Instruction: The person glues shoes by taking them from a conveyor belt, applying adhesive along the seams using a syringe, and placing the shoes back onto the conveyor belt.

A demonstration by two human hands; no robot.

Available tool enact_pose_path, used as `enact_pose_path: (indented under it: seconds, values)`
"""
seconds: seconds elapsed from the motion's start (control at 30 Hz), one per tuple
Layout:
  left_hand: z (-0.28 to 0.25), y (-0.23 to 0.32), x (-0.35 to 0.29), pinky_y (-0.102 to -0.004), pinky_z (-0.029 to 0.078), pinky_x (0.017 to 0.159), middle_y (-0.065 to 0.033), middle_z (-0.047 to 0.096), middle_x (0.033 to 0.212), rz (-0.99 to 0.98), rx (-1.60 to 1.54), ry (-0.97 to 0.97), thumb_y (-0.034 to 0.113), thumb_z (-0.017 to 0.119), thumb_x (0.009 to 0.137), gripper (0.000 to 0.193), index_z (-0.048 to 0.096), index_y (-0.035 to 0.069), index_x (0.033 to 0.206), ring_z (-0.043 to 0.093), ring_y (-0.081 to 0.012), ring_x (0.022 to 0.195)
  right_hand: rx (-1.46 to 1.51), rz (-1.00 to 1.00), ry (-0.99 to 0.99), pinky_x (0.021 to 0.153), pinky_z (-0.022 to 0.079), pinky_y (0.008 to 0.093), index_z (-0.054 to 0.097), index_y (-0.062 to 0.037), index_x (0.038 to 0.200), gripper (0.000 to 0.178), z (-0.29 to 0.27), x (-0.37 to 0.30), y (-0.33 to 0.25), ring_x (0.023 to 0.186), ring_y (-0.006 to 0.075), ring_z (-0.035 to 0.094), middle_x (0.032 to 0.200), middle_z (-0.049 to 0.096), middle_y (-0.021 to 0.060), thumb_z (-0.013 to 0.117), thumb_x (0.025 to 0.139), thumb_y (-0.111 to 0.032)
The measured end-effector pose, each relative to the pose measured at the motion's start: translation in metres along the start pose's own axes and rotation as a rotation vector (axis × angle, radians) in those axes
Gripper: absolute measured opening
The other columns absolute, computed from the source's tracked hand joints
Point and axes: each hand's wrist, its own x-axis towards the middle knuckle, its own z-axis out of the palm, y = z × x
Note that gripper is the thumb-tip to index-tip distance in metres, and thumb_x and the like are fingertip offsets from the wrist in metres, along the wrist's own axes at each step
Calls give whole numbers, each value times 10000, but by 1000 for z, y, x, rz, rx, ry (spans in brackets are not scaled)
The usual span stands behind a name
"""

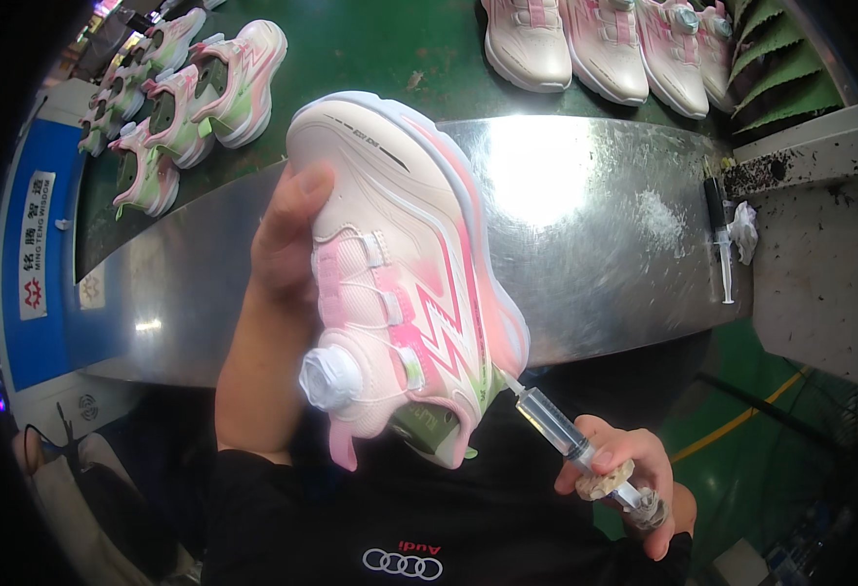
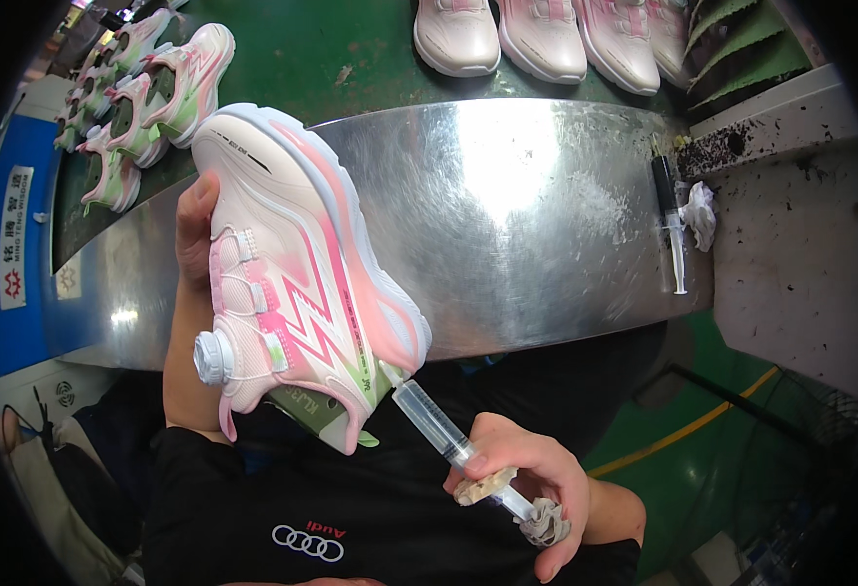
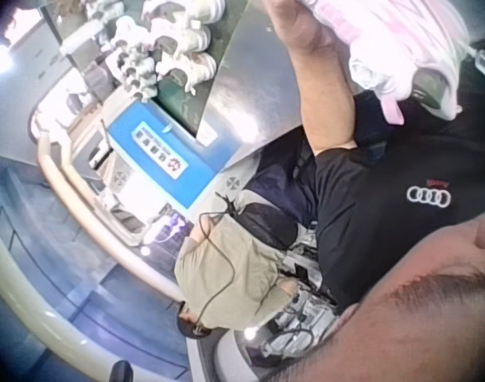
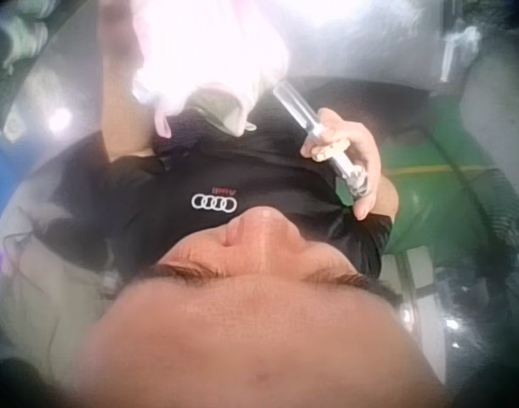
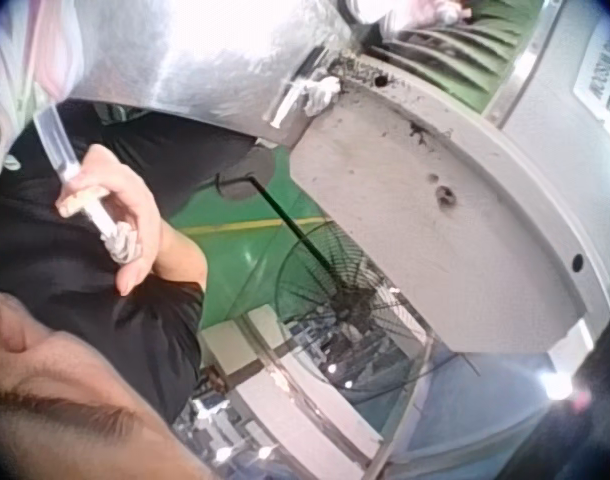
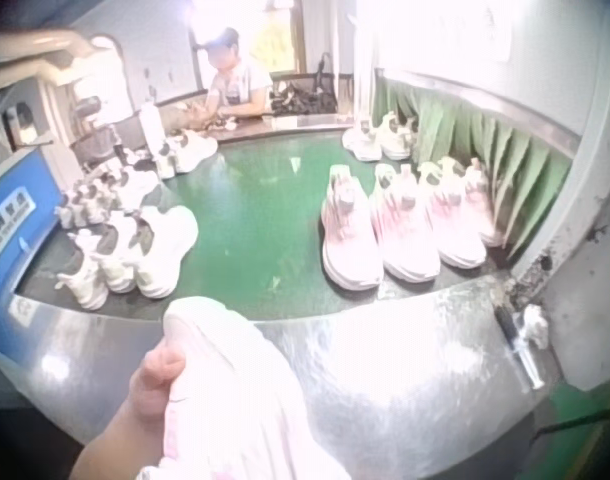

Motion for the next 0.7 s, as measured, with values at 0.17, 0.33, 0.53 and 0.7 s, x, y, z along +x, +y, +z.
enact_pose_path:
  seconds: [0.17, 0.33, 0.53, 0.7]
  values:
    - [1, -4, 0, -378, 517, 824, -170, 600, 1078, -106, -105, 67, 298, 532, 858, 456, 481, -19, 1182, 616, -246, 953, -89, 14, -56, 761, 386, 277, 491, -8, 1182, 798, -13, -9, 3, 899, 208, 469, 949, 608, 215, 762, 647, -535]
    - [5, -9, 3, -400, 510, 845, -129, 610, 1090, -151, -156, 177, 342, 554, 846, 452, 506, 42, 1181, 613, -240, 969, -61, -54, -21, 704, 319, 273, 516, 37, 1182, 856, -17, -10, 14, 809, 177, 506, 957, 627, 161, 782, 599, -530]
    - [3, -7, 2, -424, 490, 880, -123, 608, 1087, -196, -133, 220, 371, 578, 825, 487, 502, 51, 1184, 607, -252, 986, -25, -51, -18, 710, 324, 269, 504, 33, 1195, 861, -23, -14, 22, 811, 170, 503, 968, 624, 138, 792, 592, -511]
    - [-22, 8, -15, -446, 483, 891, -137, 602, 1098, -187, 120, 561, 392, 568, 824, 511, 495, 44, 1191, 611, -276, 977, 11, -51, -11, 682, 316, 259, 503, 18, 1198, 860, -29, -13, 29, 790, 144, 465, 996, 612, 99, 805, 578, -496]
